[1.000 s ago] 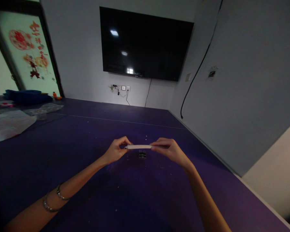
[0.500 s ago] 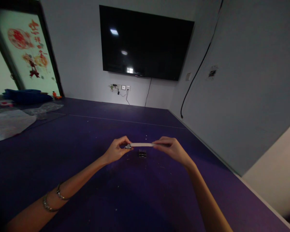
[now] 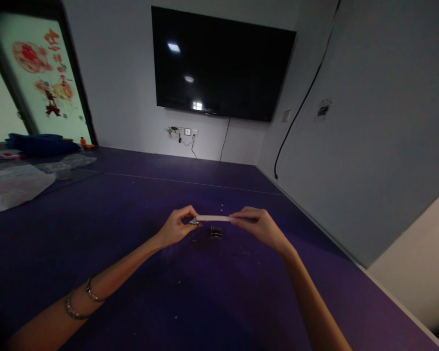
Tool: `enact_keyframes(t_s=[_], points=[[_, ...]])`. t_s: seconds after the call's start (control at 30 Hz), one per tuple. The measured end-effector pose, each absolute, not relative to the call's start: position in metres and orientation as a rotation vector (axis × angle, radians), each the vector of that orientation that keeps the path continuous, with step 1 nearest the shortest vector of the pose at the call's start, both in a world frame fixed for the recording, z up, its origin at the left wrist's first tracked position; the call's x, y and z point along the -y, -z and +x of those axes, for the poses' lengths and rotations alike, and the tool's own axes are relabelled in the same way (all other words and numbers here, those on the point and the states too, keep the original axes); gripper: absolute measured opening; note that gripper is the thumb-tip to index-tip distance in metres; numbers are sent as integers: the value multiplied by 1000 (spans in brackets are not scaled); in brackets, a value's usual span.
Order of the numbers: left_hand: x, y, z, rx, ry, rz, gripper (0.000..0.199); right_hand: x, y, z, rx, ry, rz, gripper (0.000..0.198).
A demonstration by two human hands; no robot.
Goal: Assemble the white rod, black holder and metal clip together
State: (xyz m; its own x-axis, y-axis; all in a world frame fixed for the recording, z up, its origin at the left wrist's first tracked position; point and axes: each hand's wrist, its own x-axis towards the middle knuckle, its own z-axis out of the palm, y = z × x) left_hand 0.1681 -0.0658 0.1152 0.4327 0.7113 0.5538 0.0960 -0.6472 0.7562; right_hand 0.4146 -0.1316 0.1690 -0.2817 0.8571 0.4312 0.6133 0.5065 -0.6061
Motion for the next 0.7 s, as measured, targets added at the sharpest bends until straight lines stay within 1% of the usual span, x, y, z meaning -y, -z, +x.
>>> enact_keyframes(t_s=[0.17, 0.33, 0.47, 0.7], points=[[64, -113, 167, -662, -1223, 2073, 10, 133, -171, 412, 2051, -413, -1176, 25], [64, -113, 167, -663, -1221, 2064, 14, 136, -173, 407, 2018, -275, -1178, 24], [64, -114, 167, -630, -1220, 2075, 14, 140, -175, 402, 2055, -282, -1172, 25], [63, -112, 168, -623, -1209, 2074, 14, 149, -178, 392, 2032, -198, -1201, 24]])
